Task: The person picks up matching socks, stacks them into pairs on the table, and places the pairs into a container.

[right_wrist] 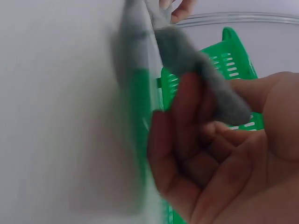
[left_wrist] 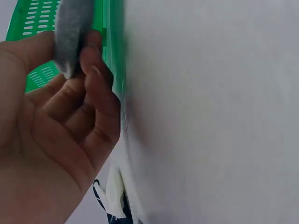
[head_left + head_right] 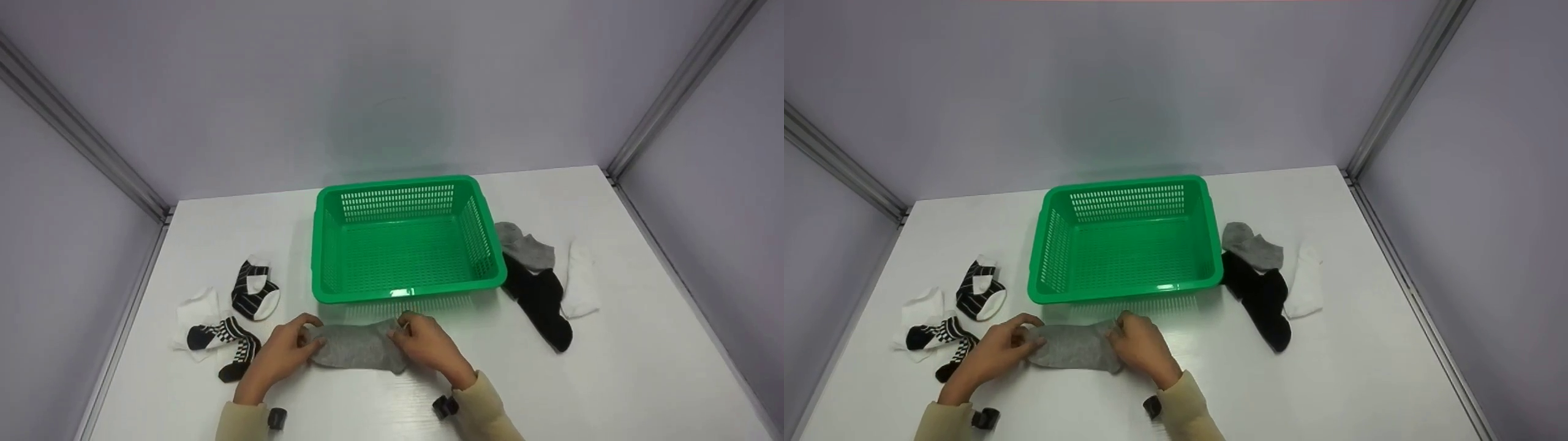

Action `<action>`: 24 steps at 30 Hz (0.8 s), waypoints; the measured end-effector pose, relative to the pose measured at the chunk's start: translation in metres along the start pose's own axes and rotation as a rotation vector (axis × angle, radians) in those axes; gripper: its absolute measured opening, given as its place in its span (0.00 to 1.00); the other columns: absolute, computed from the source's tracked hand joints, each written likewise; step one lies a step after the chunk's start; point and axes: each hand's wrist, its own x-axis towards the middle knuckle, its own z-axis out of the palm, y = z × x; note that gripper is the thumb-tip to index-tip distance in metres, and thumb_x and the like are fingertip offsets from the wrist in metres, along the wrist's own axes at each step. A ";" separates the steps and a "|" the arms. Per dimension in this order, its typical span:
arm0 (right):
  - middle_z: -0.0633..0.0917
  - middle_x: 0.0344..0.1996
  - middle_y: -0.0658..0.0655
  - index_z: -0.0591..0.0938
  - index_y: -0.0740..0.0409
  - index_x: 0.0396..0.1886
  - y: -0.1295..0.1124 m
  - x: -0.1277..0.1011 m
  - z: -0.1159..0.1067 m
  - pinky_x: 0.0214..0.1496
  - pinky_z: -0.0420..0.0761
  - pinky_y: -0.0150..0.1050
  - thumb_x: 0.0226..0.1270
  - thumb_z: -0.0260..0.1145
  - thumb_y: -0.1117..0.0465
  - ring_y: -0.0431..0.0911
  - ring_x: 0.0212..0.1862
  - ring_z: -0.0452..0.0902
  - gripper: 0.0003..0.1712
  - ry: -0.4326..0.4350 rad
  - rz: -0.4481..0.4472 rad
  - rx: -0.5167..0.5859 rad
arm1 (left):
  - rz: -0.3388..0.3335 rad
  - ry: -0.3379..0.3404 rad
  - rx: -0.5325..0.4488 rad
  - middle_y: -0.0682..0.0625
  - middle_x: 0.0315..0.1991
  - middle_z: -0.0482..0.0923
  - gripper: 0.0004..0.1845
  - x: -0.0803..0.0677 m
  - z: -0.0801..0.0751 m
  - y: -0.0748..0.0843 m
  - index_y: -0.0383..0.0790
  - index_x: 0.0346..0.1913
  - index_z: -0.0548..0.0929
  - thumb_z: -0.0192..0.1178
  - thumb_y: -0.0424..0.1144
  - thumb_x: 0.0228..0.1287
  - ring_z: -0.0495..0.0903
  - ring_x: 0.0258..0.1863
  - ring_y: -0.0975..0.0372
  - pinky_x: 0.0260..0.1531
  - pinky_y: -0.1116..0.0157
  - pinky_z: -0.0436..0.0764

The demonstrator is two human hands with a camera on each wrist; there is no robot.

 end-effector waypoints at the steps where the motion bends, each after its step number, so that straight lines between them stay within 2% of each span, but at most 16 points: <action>1: 0.75 0.22 0.48 0.84 0.63 0.39 0.000 -0.001 0.001 0.27 0.67 0.34 0.73 0.68 0.58 0.39 0.25 0.66 0.10 0.021 0.010 -0.039 | 0.001 -0.003 0.030 0.57 0.22 0.74 0.14 0.000 0.001 0.001 0.42 0.55 0.82 0.69 0.40 0.71 0.69 0.21 0.70 0.25 0.70 0.71; 5: 0.82 0.23 0.51 0.83 0.59 0.32 -0.002 -0.006 0.002 0.27 0.70 0.38 0.69 0.72 0.59 0.41 0.25 0.70 0.09 0.124 0.052 -0.163 | 0.020 -0.015 0.110 0.57 0.24 0.77 0.14 -0.001 0.003 0.008 0.40 0.54 0.82 0.68 0.38 0.70 0.72 0.22 0.68 0.27 0.68 0.73; 10: 0.77 0.19 0.48 0.78 0.54 0.23 0.006 -0.012 -0.002 0.24 0.67 0.38 0.70 0.68 0.61 0.42 0.23 0.69 0.14 0.167 0.111 -0.235 | 0.061 -0.053 0.099 0.58 0.25 0.78 0.14 -0.005 0.008 0.015 0.38 0.55 0.82 0.66 0.35 0.70 0.73 0.24 0.69 0.29 0.69 0.75; 16: 0.76 0.19 0.48 0.76 0.52 0.22 0.020 -0.017 -0.020 0.25 0.67 0.38 0.71 0.67 0.60 0.43 0.23 0.70 0.16 0.183 0.192 -0.225 | 0.141 -0.113 -0.003 0.55 0.29 0.81 0.14 -0.005 0.020 0.026 0.37 0.57 0.81 0.65 0.33 0.71 0.74 0.27 0.72 0.33 0.70 0.77; 24: 0.79 0.23 0.50 0.78 0.54 0.26 0.030 -0.029 -0.052 0.29 0.71 0.38 0.68 0.68 0.63 0.43 0.27 0.73 0.10 0.145 0.249 -0.169 | 0.170 -0.145 -0.059 0.54 0.27 0.80 0.13 -0.004 0.038 0.050 0.39 0.55 0.82 0.66 0.36 0.72 0.73 0.25 0.73 0.31 0.71 0.76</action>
